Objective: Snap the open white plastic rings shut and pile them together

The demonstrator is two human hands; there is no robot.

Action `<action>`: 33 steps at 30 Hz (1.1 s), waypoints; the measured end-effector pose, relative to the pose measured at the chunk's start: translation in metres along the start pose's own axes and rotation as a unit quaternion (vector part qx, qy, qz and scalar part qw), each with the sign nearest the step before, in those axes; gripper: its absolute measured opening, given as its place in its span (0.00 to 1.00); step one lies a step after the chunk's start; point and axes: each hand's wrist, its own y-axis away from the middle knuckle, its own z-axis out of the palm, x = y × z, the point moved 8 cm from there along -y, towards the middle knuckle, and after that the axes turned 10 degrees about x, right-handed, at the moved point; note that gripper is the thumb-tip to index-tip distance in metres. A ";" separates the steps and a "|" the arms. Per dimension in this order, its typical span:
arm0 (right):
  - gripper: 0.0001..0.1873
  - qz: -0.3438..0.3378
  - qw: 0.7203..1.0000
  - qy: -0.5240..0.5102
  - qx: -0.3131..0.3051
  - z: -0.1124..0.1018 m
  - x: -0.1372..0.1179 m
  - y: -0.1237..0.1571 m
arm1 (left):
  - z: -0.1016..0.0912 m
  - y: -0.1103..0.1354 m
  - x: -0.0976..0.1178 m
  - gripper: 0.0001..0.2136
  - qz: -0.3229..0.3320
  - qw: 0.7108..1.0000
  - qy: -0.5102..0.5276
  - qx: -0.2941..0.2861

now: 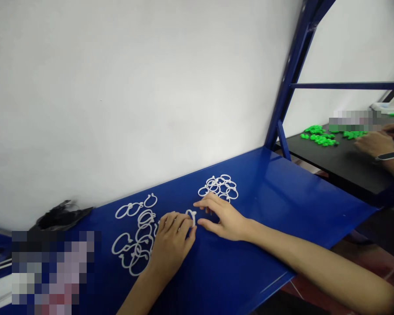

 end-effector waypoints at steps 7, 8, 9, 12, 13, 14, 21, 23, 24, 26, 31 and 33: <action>0.07 -0.019 0.999 0.033 -0.031 0.002 0.004 -0.001 | 0.006 0.005 0.005 0.06 0.085 0.993 -0.078 -0.008; 0.07 -0.024 0.999 0.037 -0.031 0.002 0.003 -0.002 | 0.007 0.006 0.004 0.06 0.090 0.992 -0.085 -0.009; 0.08 -0.033 0.998 0.040 -0.032 0.001 0.001 -0.002 | 0.007 0.007 0.004 0.07 0.094 0.991 -0.090 -0.007; 0.08 -0.063 0.996 0.045 -0.039 0.001 -0.005 -0.002 | 0.007 0.009 0.004 0.08 0.104 0.990 -0.099 -0.004; 0.08 -0.069 0.996 0.049 -0.042 0.002 -0.006 -0.001 | 0.007 0.009 0.004 0.08 0.106 0.989 -0.101 -0.003; 0.08 -0.072 0.995 0.053 -0.045 0.004 -0.006 -0.001 | 0.006 0.008 0.005 0.08 0.107 0.989 -0.102 -0.002; 0.04 -0.010 0.994 0.091 0.054 -0.021 0.030 -0.010 | -0.002 0.000 -0.013 0.14 0.017 0.996 -0.084 0.002; 0.03 0.056 0.980 0.144 0.124 -0.045 0.057 -0.015 | -0.001 0.002 -0.032 0.14 -0.059 0.995 -0.078 -0.012; 0.03 0.098 0.967 0.179 0.150 -0.058 0.072 -0.015 | 0.002 0.005 -0.041 0.14 -0.092 0.992 -0.079 -0.029; 0.01 0.162 0.945 0.217 0.182 -0.077 0.099 -0.014 | 0.009 0.014 -0.056 0.15 -0.147 0.982 -0.088 -0.074; 0.03 0.223 0.924 0.239 0.198 -0.092 0.134 -0.009 | 0.023 0.028 -0.067 0.19 -0.199 0.963 -0.099 -0.156; 0.03 0.230 0.924 0.240 0.190 -0.089 0.138 -0.008 | 0.024 0.029 -0.065 0.20 -0.197 0.962 -0.097 -0.165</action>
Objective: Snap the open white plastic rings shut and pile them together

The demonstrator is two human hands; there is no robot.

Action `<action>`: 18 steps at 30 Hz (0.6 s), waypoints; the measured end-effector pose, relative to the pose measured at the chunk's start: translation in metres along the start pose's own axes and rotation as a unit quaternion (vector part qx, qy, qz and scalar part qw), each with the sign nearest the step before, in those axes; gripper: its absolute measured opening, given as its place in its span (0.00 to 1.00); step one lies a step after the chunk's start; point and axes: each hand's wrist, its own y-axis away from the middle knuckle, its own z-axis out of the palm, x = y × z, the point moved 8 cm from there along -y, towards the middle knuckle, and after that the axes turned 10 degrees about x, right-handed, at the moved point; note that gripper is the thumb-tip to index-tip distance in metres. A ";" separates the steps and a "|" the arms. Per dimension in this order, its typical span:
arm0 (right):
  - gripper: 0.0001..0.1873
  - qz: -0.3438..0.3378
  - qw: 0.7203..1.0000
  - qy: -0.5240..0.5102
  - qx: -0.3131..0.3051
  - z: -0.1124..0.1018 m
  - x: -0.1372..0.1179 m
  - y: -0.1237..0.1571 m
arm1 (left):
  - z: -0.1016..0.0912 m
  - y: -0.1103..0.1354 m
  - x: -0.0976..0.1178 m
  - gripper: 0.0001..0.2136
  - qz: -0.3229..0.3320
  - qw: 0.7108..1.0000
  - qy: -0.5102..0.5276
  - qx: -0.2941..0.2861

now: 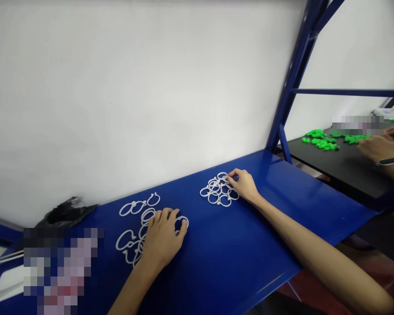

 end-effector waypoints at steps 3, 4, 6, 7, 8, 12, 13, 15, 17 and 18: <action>0.03 -0.008 1.000 0.000 -0.019 0.006 -0.002 0.002 | -0.001 0.000 0.004 0.17 0.010 1.000 0.010 -0.004; 0.03 -0.012 1.000 0.000 -0.024 0.008 -0.003 0.003 | -0.002 0.000 0.004 0.16 0.012 1.000 0.016 -0.004; 0.04 -0.019 0.999 -0.001 -0.032 0.010 -0.005 0.004 | -0.002 -0.001 0.005 0.14 0.015 0.999 0.030 -0.005; 0.04 -0.023 0.999 -0.002 -0.034 0.010 -0.006 0.004 | -0.002 -0.001 0.005 0.14 0.015 0.999 0.039 -0.007; 0.04 -0.026 0.999 -0.003 -0.035 0.010 -0.007 0.004 | -0.002 -0.001 0.004 0.13 0.013 0.999 0.048 -0.008; 0.05 -0.036 0.999 -0.004 -0.027 0.007 -0.009 0.004 | -0.001 -0.003 0.003 0.10 0.008 0.996 0.090 -0.004; 0.05 -0.037 0.999 -0.003 -0.023 0.006 -0.009 0.004 | -0.001 -0.003 0.003 0.10 0.008 0.995 0.099 -0.001; 0.06 -0.039 0.999 -0.003 -0.014 0.004 -0.010 0.003 | -0.002 -0.004 0.003 0.09 0.011 0.993 0.114 0.006; 0.06 -0.042 0.999 -0.002 -0.001 0.001 -0.011 0.002 | -0.004 -0.005 0.003 0.08 0.016 0.992 0.123 0.021; 0.06 -0.044 0.999 -0.001 0.006 -0.001 -0.011 0.001 | -0.006 -0.006 0.003 0.08 0.017 0.991 0.126 0.031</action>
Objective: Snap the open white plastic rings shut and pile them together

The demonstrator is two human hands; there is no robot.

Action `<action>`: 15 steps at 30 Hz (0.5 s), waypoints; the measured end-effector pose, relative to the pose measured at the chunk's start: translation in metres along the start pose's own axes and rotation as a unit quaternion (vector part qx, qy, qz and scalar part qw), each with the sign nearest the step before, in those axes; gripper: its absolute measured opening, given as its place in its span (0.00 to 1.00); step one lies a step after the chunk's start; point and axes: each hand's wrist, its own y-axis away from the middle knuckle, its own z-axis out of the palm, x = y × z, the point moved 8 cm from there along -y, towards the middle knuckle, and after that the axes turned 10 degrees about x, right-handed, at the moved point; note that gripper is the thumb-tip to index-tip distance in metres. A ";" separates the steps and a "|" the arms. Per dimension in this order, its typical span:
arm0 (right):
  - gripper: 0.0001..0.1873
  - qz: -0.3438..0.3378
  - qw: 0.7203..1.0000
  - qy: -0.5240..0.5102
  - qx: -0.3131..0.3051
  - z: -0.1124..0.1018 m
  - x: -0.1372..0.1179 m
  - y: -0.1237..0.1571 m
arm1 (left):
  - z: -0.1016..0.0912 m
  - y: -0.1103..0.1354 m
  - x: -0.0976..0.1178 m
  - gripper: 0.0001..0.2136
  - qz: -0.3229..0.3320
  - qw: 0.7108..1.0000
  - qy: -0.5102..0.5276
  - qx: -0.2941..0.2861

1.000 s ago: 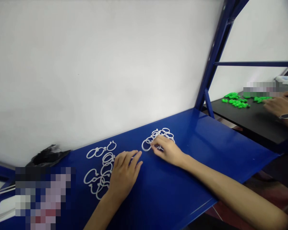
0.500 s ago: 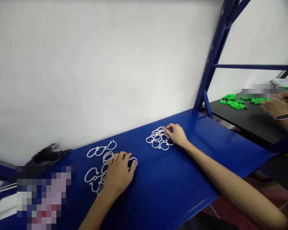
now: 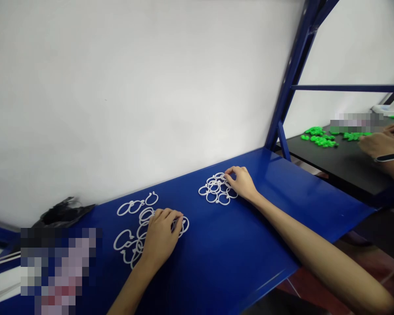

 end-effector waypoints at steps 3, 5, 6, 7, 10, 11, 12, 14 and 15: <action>0.06 -0.010 1.000 0.004 0.021 -0.006 -0.003 -0.001 | -0.006 -0.002 0.001 0.09 -0.001 1.000 0.006 0.027; 0.06 -0.028 0.999 0.005 0.033 -0.011 -0.012 0.000 | -0.010 -0.002 0.003 0.10 -0.005 0.999 0.015 0.039; 0.06 -0.044 0.998 0.002 0.037 -0.013 -0.020 0.003 | -0.011 -0.003 0.004 0.10 -0.006 0.999 0.021 0.044; 0.07 -0.065 0.997 -0.008 0.036 -0.015 -0.031 0.007 | -0.013 -0.003 0.006 0.10 -0.007 0.998 0.029 0.049; 0.08 -0.146 0.986 -0.081 -0.021 -0.015 -0.075 0.030 | -0.016 -0.003 0.012 0.09 -0.007 0.997 0.055 0.061; 0.10 -0.178 0.975 -0.116 -0.067 -0.011 -0.093 0.042 | -0.017 -0.004 0.014 0.09 -0.006 0.996 0.063 0.062; 0.14 -0.211 0.958 -0.148 -0.125 -0.006 -0.110 0.055 | -0.017 -0.004 0.016 0.09 -0.006 0.996 0.070 0.062; 0.20 -0.276 0.915 -0.191 -0.222 0.002 -0.137 0.082 | -0.017 -0.004 0.019 0.09 -0.007 0.995 0.084 0.061; 0.21 -0.297 0.901 -0.196 -0.248 0.005 -0.145 0.092 | -0.017 -0.004 0.019 0.09 -0.007 0.994 0.092 0.059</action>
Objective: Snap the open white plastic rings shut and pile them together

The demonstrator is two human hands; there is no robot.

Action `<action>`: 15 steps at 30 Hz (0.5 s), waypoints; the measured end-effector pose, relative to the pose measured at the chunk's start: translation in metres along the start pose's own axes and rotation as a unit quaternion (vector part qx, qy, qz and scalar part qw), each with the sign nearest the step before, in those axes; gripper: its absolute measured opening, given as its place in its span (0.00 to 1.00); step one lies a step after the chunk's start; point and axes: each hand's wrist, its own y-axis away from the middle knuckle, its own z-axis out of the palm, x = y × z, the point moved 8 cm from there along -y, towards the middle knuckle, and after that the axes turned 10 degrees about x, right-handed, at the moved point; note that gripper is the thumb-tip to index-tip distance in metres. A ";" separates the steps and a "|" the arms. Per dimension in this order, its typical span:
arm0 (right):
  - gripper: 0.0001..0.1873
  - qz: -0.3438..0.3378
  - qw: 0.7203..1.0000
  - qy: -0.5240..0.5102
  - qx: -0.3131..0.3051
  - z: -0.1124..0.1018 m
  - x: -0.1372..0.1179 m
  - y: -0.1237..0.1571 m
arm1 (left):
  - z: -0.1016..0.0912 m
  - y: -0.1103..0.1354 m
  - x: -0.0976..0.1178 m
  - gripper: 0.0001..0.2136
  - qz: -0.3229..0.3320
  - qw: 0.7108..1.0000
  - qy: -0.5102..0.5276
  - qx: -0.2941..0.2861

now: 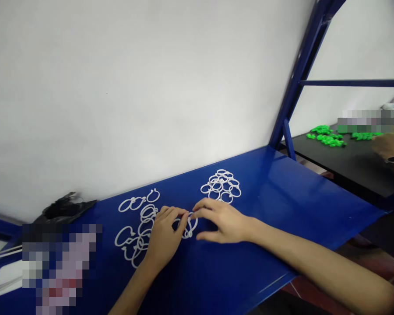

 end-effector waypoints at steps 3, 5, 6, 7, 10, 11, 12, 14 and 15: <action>0.12 -0.006 0.999 -0.002 -0.037 0.013 -0.003 0.003 | 0.002 0.001 0.001 0.09 0.001 1.000 0.022 -0.016; 0.09 0.019 0.999 0.000 -0.033 0.011 0.005 0.004 | 0.003 0.002 0.002 0.09 0.004 0.999 0.032 -0.024; 0.09 0.030 0.999 0.001 -0.030 0.009 0.008 0.005 | 0.003 0.002 0.002 0.09 0.006 0.999 0.033 -0.026; 0.09 0.036 0.999 0.000 -0.028 0.007 0.010 0.005 | 0.004 0.003 0.003 0.09 0.007 0.999 0.034 -0.027; 0.12 0.029 0.999 -0.012 -0.041 0.007 0.006 0.005 | 0.006 0.004 0.002 0.10 0.007 0.999 0.035 -0.036; 0.15 0.022 0.998 -0.016 -0.048 0.009 0.003 0.005 | 0.007 0.004 0.002 0.10 0.005 0.999 0.034 -0.039; 0.17 0.016 0.998 -0.018 -0.054 0.011 0.000 0.005 | 0.008 0.004 0.001 0.10 0.004 0.999 0.033 -0.041; 0.18 0.004 0.998 -0.011 -0.064 0.017 -0.003 0.006 | 0.009 0.005 0.000 0.10 0.002 0.999 0.031 -0.040; 0.18 -0.002 0.998 -0.004 -0.068 0.020 -0.003 0.007 | 0.009 0.005 0.000 0.10 0.002 0.999 0.032 -0.040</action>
